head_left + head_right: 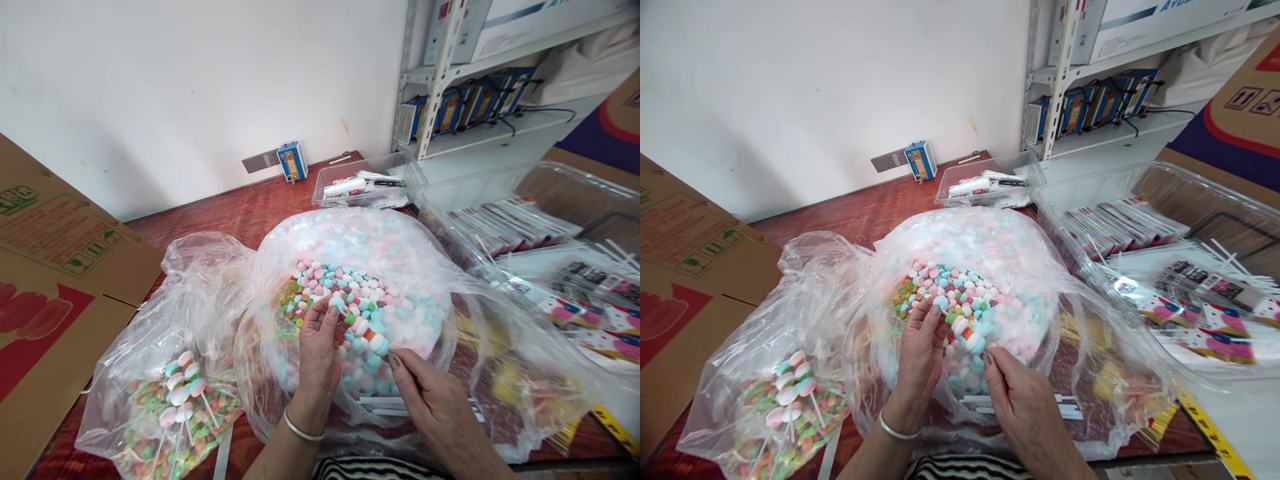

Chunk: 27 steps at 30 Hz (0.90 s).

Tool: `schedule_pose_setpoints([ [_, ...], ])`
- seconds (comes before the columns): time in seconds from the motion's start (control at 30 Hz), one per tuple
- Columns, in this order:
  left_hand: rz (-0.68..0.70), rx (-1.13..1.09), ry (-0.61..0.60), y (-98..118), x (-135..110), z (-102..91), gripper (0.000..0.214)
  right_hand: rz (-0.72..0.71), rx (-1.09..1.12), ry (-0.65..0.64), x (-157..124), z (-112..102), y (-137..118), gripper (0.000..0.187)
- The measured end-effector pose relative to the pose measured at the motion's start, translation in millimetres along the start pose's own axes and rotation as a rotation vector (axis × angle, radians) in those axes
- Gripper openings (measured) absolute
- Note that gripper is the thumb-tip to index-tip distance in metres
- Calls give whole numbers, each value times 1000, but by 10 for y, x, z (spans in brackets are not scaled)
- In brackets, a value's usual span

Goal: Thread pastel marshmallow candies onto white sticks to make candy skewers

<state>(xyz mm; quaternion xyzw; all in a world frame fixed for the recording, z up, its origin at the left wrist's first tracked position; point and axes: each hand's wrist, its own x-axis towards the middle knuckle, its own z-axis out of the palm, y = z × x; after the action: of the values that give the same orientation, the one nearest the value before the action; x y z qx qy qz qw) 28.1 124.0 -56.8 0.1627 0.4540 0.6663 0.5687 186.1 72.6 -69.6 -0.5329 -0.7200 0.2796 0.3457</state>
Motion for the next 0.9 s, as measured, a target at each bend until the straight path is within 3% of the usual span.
schedule_pose_setpoints([
  [0.53, 58, -2, -14, -52, 10, -26, 28, 45, 23, -52, -8, 61, 0, 33],
  [0.9, 268, 335, -54, -168, 22, -129, 27, -63, -186, 29, -47, 59, -33, 32],
])
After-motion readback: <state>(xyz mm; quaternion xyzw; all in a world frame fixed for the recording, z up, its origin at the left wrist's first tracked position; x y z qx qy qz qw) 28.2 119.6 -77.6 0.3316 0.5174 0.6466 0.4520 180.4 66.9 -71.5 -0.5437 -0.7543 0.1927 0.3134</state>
